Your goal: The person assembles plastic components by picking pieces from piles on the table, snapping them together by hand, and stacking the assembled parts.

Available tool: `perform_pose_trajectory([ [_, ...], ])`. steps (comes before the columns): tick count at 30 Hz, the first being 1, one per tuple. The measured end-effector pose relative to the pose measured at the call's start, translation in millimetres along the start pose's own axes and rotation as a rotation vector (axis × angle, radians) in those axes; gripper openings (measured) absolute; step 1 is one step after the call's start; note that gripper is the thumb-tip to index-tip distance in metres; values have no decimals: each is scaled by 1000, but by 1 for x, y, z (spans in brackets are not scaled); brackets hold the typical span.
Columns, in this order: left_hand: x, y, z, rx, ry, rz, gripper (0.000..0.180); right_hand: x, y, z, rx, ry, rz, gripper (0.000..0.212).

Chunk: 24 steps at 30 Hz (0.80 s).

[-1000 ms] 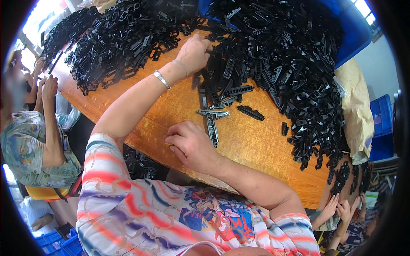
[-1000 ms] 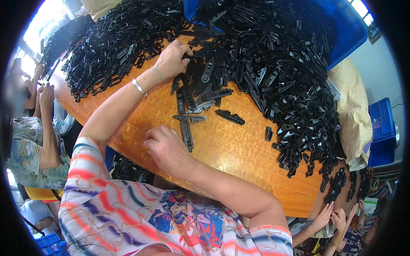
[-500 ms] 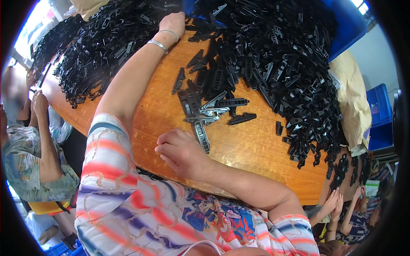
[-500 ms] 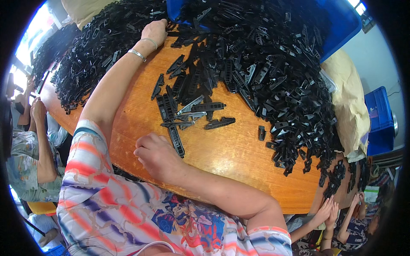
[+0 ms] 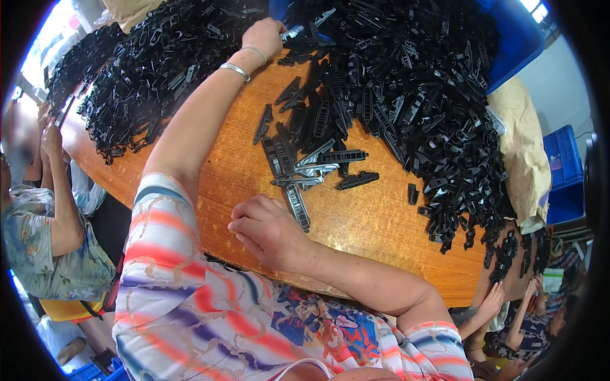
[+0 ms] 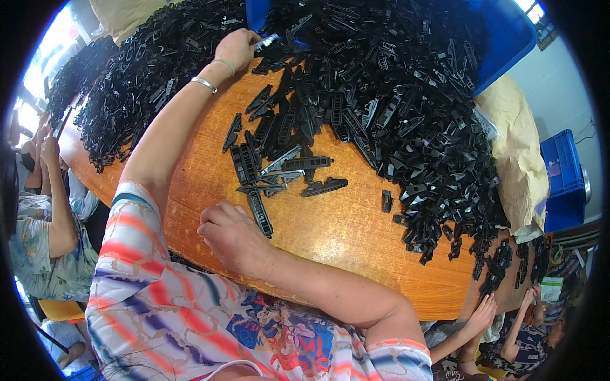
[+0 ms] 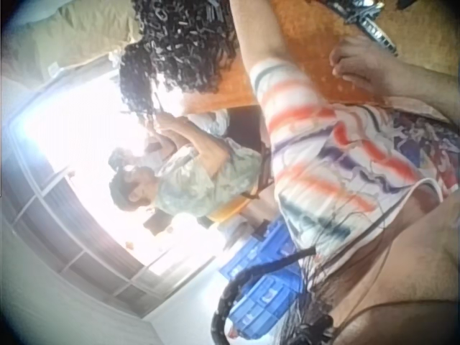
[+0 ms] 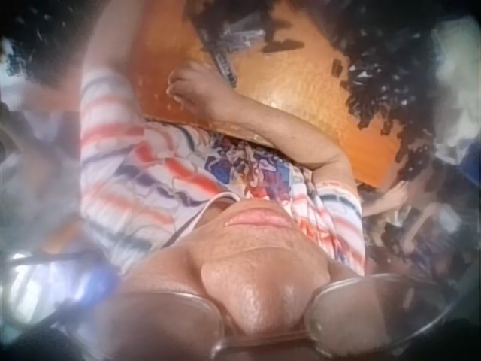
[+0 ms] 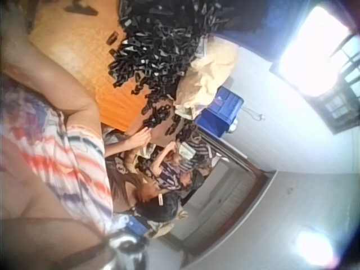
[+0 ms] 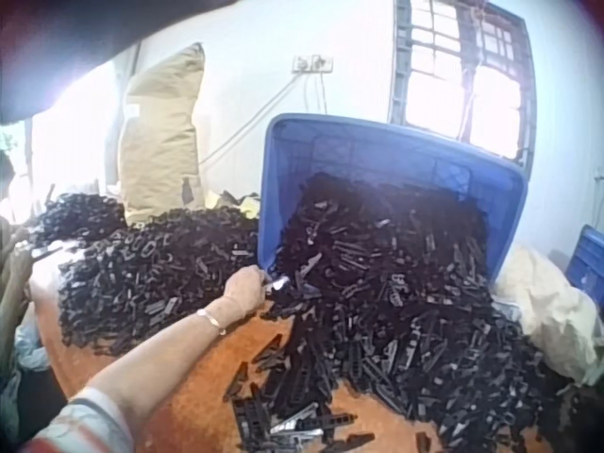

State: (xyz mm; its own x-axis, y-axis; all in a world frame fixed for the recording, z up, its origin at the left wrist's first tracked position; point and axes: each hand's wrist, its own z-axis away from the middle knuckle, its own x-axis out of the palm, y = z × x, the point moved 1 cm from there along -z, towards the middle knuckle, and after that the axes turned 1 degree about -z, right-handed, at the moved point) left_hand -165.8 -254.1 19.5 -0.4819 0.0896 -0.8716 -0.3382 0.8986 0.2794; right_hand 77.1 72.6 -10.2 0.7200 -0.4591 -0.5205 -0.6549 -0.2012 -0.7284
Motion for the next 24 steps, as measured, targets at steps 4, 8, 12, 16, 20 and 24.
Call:
perform_pose_trajectory([
  [4,26,9,-2,133,-54,-24,32,2,3,1,2,5,-15,23],
  [8,42,13,-13,91,20,121,45,4,2,0,-5,1,-21,23],
  [12,54,40,-13,87,-80,34,61,1,3,1,10,18,-13,22],
  [16,54,50,-8,152,-106,-16,68,4,1,0,6,11,-7,21],
  [20,45,72,17,199,-110,37,65,2,4,2,25,1,6,20],
  [24,29,68,42,198,-151,97,64,1,0,0,19,-18,8,19],
])
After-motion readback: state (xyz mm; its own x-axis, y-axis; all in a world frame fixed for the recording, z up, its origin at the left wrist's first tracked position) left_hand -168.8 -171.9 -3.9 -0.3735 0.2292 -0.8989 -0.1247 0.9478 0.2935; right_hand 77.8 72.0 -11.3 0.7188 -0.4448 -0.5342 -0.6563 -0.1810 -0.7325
